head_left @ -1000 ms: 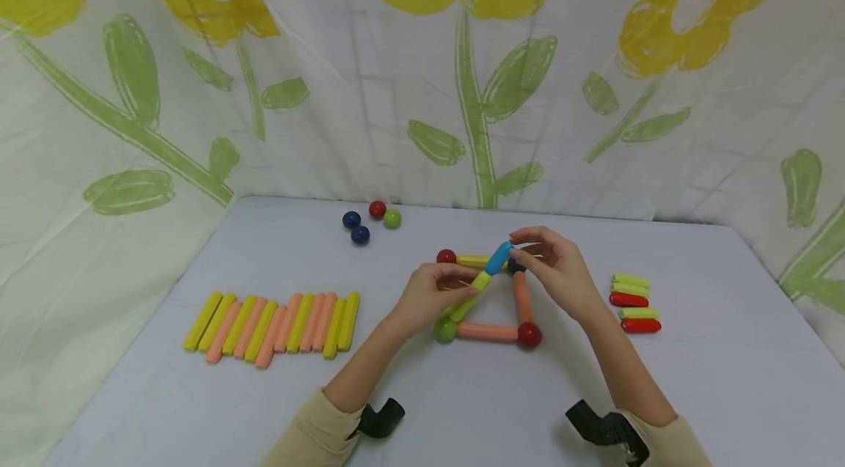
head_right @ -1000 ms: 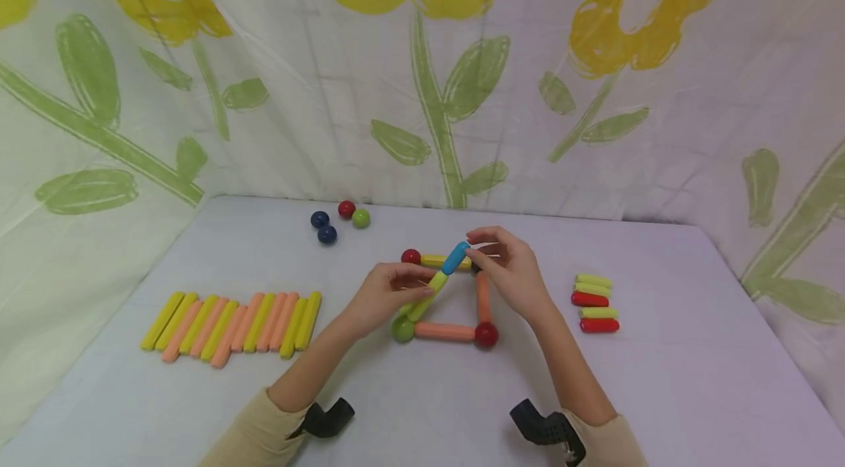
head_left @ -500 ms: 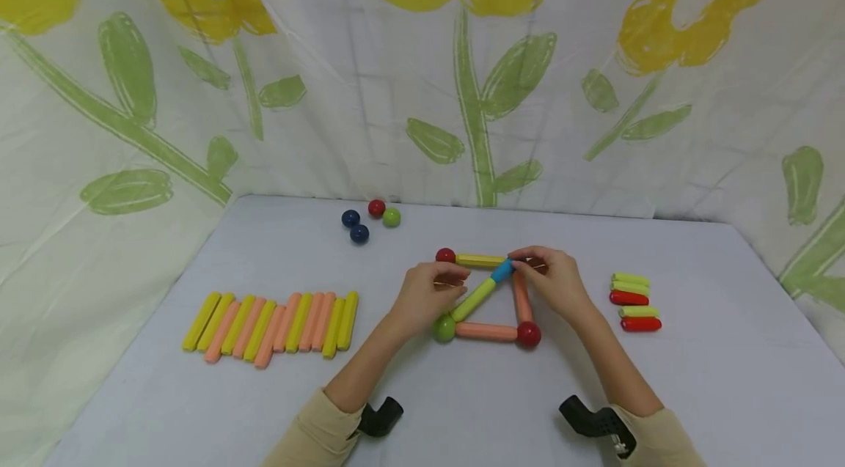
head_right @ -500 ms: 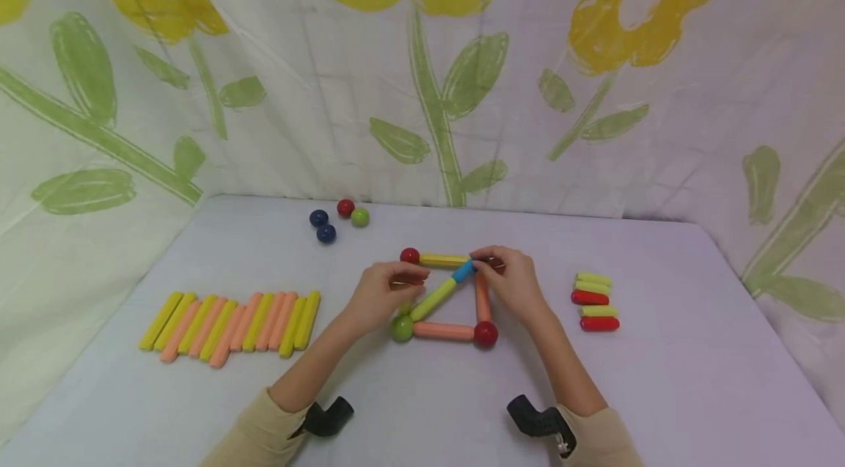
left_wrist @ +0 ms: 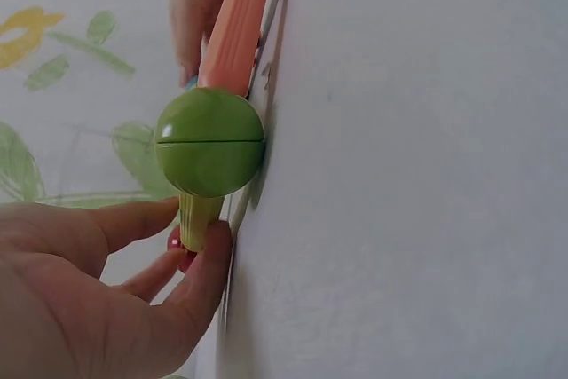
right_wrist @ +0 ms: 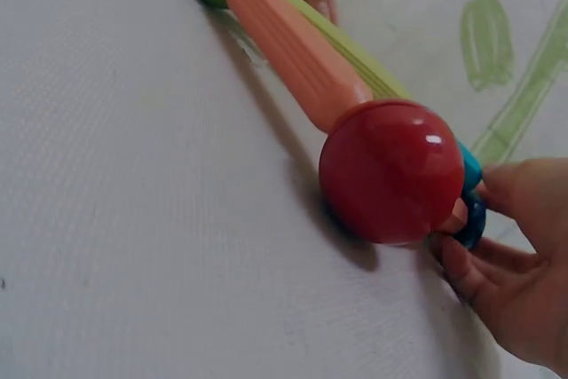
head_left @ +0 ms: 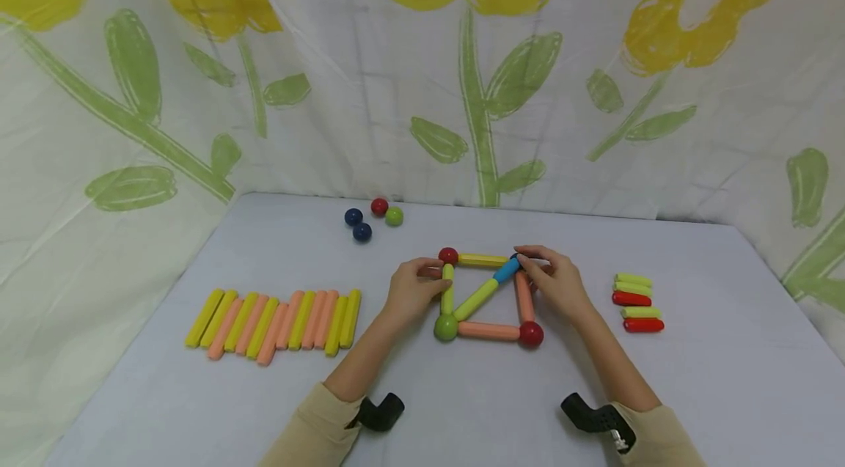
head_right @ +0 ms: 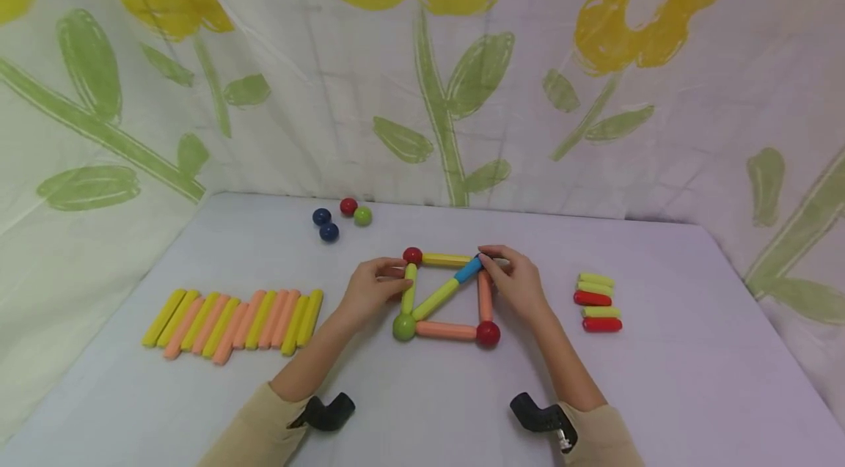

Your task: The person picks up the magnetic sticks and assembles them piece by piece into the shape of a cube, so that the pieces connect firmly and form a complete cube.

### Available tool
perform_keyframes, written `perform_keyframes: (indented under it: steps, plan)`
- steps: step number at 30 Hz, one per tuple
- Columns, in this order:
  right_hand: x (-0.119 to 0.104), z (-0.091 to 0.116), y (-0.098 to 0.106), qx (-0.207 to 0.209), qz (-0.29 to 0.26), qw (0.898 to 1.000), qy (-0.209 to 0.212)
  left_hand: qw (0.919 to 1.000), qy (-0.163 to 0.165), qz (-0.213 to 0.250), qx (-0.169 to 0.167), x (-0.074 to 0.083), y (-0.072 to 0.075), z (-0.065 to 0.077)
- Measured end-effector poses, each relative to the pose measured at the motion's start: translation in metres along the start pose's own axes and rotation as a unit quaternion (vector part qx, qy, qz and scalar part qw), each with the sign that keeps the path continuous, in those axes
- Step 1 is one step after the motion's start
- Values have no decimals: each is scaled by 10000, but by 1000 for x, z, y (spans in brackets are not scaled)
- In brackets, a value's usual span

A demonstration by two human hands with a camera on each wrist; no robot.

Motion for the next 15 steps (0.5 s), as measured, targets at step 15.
perform_keyframes:
  steps: [15]
  plan:
    - [15,-3,-2,265,-602,9967,-479,9973,467,524,-215,-8,-3,-1]
Point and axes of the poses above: each hand's wrist, its own z-axis away from the middle knuckle, its own y-axis out of the back of the hand, x = y × z, the point moved 9 cm from there along -z, towards the middle knuckle, and after that the axes turned 7 degrees about -z, right-handed, at the moved point
